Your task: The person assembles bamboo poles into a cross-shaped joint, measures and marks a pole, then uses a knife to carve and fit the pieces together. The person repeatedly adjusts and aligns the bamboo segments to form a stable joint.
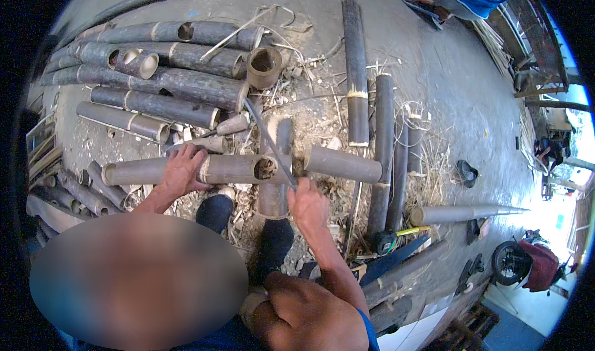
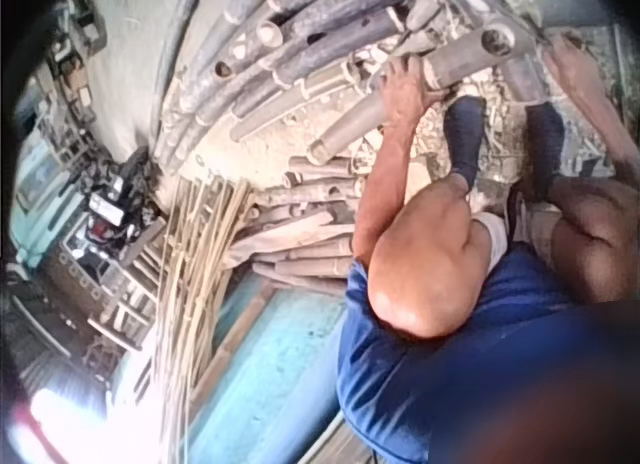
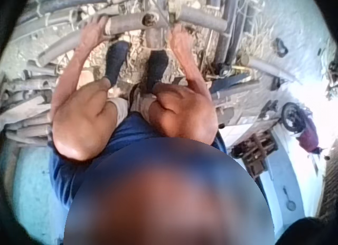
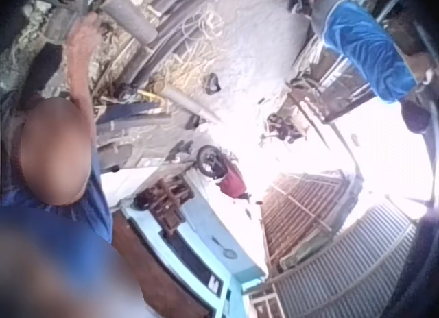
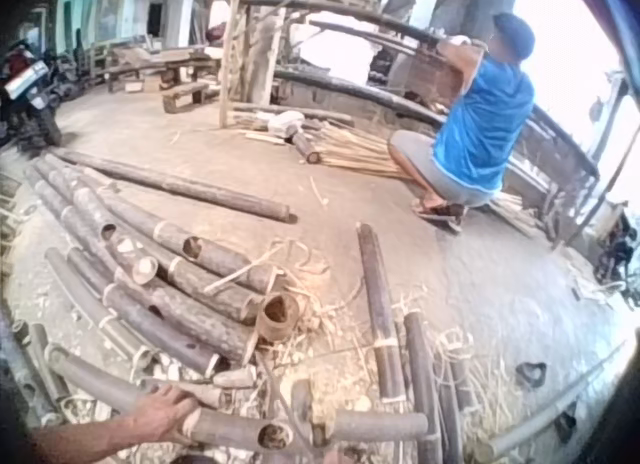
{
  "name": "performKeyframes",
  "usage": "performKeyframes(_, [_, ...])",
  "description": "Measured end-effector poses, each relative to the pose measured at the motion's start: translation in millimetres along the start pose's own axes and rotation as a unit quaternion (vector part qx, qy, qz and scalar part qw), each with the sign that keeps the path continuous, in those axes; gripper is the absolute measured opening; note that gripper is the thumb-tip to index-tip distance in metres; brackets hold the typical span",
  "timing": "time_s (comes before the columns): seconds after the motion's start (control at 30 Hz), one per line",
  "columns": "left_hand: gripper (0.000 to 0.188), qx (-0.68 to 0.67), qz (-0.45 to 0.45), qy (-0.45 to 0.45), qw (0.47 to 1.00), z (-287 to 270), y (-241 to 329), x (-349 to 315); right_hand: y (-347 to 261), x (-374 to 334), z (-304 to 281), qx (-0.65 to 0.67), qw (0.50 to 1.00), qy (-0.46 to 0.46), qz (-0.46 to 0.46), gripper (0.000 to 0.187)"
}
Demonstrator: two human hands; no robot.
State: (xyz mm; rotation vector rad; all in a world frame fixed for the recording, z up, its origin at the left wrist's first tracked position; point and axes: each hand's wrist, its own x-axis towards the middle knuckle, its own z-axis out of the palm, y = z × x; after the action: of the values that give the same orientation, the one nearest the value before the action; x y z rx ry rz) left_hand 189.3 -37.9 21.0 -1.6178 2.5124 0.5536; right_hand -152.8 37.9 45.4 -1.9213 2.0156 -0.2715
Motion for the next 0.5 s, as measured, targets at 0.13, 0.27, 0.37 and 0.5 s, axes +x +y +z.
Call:
performKeyframes(0.13, [0.089, -0.001, 0.000, -0.016, 1.000, -0.2, 0.6, -0.4, -1.7, -0.2, -3.5, 0.054, 0.990, 0.088, -0.101, 0.029])
performKeyframes(0.27, [0.088, -0.007, 0.004, -0.013, 1.000, 0.7, 0.7, -1.0, -1.6, 2.9, -5.2, -0.040, 0.998, -0.013, 0.037, 0.029])
performKeyframes(0.37, [0.088, -0.001, 0.008, -0.016, 1.000, 1.1, 0.8, -1.6, -0.3, 1.9, -5.5, 0.000, 1.000, 0.004, -0.024, 0.029])
performKeyframes(0.5, [0.090, -0.014, -0.004, -0.045, 0.999, 0.8, -2.1, 1.7, 4.5, -2.3, -2.8, 0.056, 0.983, 0.106, -0.142, 0.028])
